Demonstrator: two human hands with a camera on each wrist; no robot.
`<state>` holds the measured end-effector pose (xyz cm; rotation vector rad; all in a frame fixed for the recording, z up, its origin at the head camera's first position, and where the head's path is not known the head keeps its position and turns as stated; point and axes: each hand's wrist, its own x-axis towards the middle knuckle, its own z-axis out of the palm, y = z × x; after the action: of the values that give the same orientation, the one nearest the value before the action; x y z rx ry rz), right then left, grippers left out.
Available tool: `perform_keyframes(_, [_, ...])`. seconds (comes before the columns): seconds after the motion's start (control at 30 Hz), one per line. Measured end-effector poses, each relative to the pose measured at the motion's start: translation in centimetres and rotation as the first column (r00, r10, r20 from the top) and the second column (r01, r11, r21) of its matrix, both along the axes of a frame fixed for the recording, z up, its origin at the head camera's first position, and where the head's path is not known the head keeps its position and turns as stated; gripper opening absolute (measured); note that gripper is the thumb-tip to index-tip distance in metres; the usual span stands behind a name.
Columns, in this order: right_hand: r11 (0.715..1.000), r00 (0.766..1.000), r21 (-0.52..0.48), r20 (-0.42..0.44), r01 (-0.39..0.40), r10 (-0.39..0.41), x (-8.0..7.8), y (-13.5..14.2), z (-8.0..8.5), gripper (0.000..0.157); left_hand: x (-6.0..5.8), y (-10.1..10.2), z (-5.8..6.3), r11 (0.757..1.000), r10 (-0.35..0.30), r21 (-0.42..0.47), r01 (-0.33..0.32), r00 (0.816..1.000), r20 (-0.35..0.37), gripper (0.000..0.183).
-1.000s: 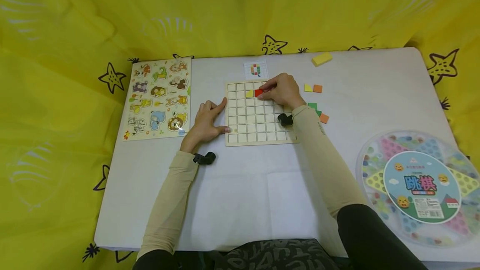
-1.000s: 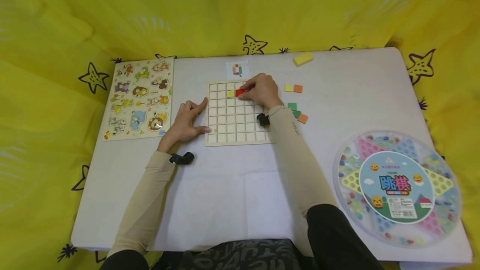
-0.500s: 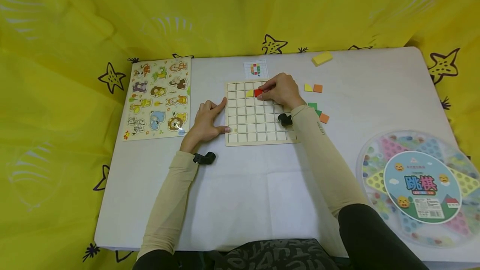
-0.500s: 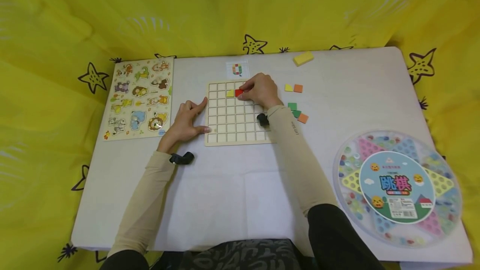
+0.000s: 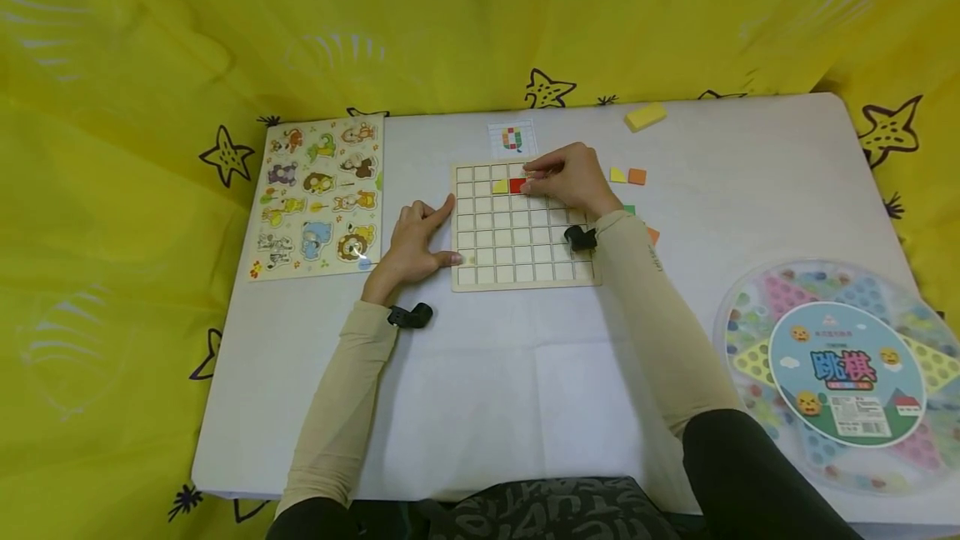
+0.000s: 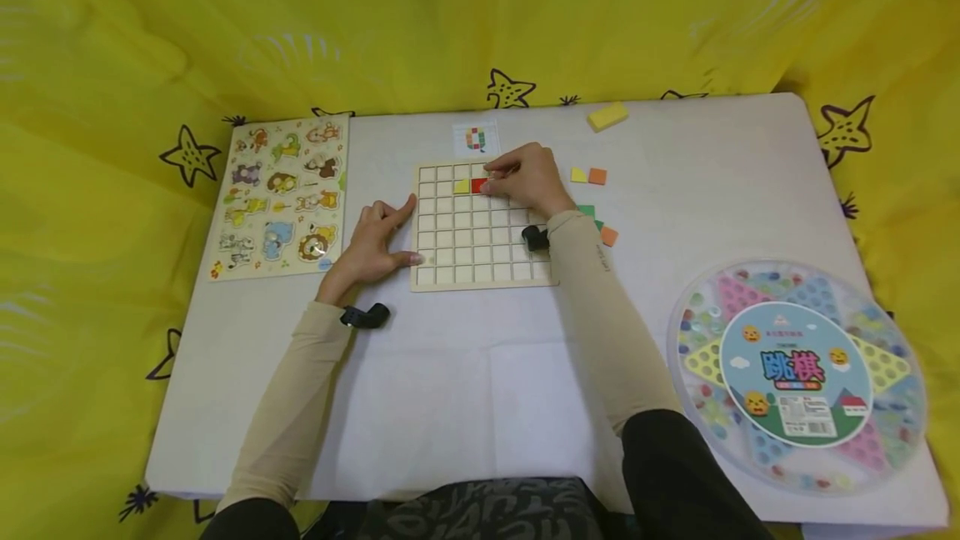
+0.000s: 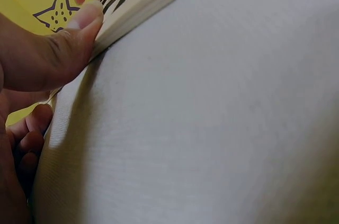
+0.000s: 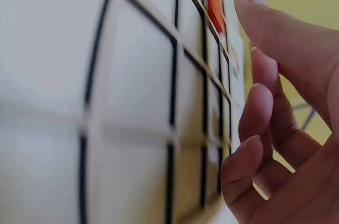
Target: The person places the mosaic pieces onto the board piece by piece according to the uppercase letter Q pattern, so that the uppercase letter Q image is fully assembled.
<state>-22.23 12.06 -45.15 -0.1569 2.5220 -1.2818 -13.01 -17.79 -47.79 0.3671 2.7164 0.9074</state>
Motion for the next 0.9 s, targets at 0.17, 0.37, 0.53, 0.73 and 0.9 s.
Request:
perform_keyframes(0.17, [0.997, 0.997, 0.021, 0.009, 0.073, -0.074, 0.0, 2.5, 1.0, 0.038, -0.1, 0.1, -0.1, 1.000, 0.001, -0.006, -0.001, 1.000, 0.002, 0.102])
perform_keyframes(0.37, [0.985, 0.984, 0.070, 0.071, 0.160, -0.165, 0.3, 5.7, 2.1, 0.044, -0.1, 0.0, -0.1, 1.000, 0.000, -0.021, 0.000, 1.000, 0.001, 0.102])
perform_keyframes(0.53, [0.976, 0.978, 0.086, 0.042, 0.201, -0.205, 0.5, 8.0, 2.2, 0.044, -0.1, 0.0, -0.2, 1.000, 0.001, -0.020, -0.001, 1.000, 0.001, 0.102])
perform_keyframes(0.73, [0.967, 0.965, 0.083, 0.083, 0.242, -0.248, 0.6, 9.4, 1.7, 0.048, 0.0, 0.0, -0.3, 1.000, 0.006, -0.017, -0.005, 1.000, 0.006, 0.102])
perform_keyframes(0.9, [0.962, 0.958, 0.089, 0.102, 0.259, -0.268, 0.9, 10.1, 1.0, 0.047, 0.0, 0.0, -0.2, 1.000, 0.005, -0.015, -0.005, 1.000, 0.003, 0.102])
